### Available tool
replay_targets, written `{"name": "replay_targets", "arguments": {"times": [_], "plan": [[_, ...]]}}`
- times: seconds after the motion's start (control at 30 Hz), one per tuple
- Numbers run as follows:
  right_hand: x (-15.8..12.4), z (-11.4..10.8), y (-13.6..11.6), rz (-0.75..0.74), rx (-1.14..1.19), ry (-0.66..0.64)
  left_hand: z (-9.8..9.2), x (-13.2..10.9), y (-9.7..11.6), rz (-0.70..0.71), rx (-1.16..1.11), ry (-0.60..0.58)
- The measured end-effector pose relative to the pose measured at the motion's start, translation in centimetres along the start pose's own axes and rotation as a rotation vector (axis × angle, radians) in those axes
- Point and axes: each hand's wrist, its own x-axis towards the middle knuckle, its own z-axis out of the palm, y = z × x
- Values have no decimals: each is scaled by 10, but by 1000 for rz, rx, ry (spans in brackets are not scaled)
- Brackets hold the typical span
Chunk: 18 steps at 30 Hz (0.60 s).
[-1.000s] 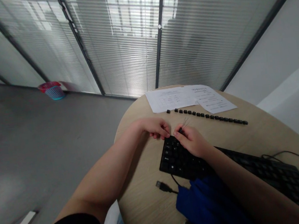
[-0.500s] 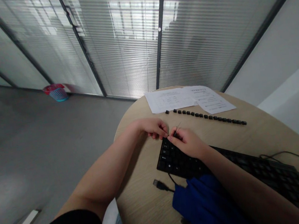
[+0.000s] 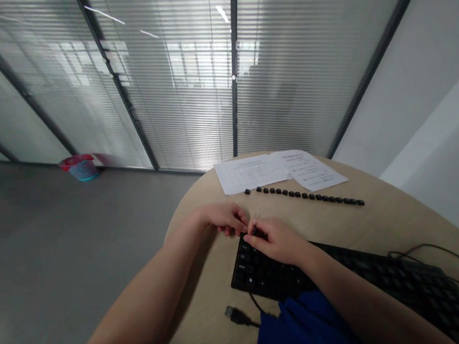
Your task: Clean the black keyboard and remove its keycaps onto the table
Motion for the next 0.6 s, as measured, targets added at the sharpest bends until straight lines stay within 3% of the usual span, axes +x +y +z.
{"name": "replay_targets", "arguments": {"times": [0.13, 0.6], "plan": [[1, 1, -1, -47, -43, -19, 0, 0, -2, 11, 7, 0], [-7, 7, 6, -99, -90, 198, 1, -3, 4, -26, -40, 8]]}}
